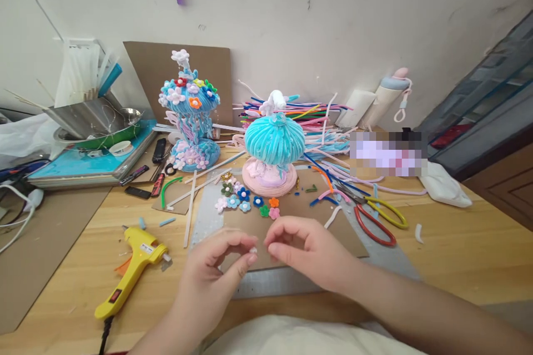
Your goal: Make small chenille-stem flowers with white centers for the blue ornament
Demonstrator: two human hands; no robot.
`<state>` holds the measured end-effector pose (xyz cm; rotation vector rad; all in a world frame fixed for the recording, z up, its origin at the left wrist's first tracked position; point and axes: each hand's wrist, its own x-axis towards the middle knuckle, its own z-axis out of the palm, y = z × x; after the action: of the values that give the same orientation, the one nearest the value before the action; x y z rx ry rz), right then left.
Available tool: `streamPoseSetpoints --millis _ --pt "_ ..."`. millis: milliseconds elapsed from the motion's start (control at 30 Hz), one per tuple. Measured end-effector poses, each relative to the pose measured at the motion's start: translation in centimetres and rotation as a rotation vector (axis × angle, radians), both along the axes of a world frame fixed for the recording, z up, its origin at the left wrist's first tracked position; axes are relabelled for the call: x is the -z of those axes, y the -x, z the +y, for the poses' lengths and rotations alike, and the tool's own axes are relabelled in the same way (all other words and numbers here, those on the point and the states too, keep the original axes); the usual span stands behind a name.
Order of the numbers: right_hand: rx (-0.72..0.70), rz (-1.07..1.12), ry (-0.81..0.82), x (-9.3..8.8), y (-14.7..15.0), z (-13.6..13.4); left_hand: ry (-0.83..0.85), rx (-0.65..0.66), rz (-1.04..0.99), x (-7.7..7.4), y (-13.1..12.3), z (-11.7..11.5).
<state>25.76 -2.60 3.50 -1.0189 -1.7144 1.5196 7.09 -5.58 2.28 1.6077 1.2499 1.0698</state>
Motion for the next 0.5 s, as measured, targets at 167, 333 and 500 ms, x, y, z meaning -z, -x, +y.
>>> streamPoseSetpoints --millis 167,333,500 --pt "-0.037 0.271 0.297 1.1 1.1 -0.4 -0.13 0.069 0.024 0.3 -0.4 0.4" --pt "-0.056 0.414 0.393 2.8 1.0 -0.2 -0.174 0.064 0.0 0.7 -0.5 0.8" --pt "-0.067 0.481 0.473 3.6 0.9 -0.2 -0.232 0.069 0.03 1.0 -0.8 0.9"
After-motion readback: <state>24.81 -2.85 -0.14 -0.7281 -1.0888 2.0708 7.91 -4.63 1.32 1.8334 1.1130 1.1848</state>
